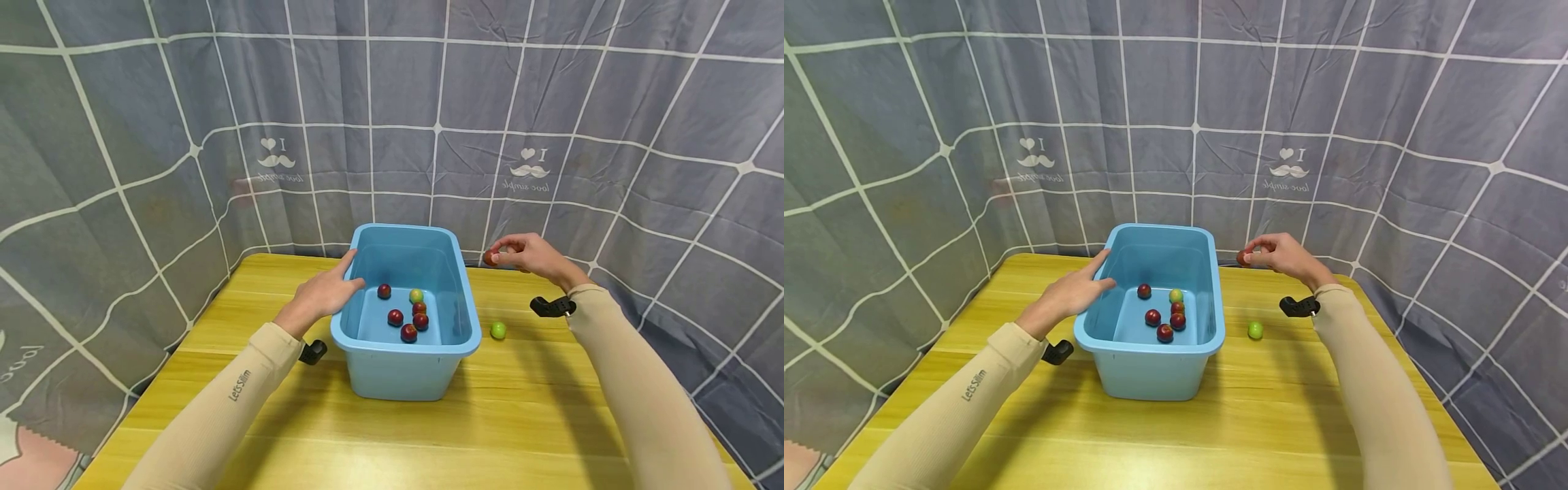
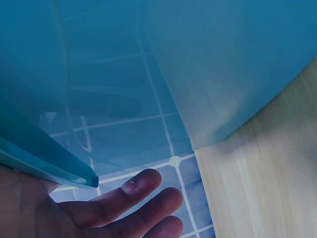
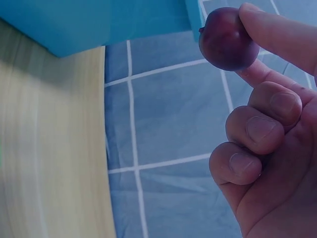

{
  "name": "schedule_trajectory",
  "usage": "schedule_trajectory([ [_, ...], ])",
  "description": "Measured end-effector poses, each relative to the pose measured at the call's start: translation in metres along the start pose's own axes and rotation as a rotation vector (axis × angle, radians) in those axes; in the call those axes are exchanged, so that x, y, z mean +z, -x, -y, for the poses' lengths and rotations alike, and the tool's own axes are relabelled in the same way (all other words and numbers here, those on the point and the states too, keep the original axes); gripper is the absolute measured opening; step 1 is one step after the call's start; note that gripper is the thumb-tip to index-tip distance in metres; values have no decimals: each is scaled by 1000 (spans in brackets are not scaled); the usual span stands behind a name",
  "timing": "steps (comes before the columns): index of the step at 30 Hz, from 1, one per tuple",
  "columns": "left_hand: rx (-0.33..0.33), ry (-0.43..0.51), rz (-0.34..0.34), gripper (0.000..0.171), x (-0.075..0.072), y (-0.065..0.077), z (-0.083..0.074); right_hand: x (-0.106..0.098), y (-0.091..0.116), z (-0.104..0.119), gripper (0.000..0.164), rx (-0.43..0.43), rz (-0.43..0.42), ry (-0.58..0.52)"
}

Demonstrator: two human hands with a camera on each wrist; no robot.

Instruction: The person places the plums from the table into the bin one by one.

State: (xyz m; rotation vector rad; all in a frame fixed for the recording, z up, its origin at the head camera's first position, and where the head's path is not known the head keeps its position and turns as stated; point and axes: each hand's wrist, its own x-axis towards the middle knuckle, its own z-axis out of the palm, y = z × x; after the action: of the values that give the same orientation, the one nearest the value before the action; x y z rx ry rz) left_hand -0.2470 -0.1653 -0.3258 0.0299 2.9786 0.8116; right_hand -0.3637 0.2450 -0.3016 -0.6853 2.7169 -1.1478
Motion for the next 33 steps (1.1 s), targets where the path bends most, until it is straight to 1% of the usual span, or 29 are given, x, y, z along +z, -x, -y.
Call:
schedule_trajectory([
  [1,1,1,-1,76,0,0,0,-1,2,7,42,1,7,7],
  [2,1,2,-1,76,1,0,0,-1,1,10,41,-5,13,18],
  [7,1,2,-3,76,1,-1,0,-2,-5,22,38,-20,15,17],
  [8,1,1,-3,76,1,-1,0,-1,-8,20,38,-31,12,22],
  [9,1,2,-3,76,1,-1,0,-1,-9,23,37,-38,13,23],
  [19,-9,0,1,76,0,-2,0,4,-19,52,35,-61,53,96],
  [23,-9,-4,-1,76,0,-3,-1,8,-25,63,34,-83,69,125],
  [26,-7,-4,-1,76,0,-3,-1,12,-29,70,34,-101,92,136],
  [33,-6,4,-3,76,1,-4,-2,22,-40,88,32,-134,155,123],
])
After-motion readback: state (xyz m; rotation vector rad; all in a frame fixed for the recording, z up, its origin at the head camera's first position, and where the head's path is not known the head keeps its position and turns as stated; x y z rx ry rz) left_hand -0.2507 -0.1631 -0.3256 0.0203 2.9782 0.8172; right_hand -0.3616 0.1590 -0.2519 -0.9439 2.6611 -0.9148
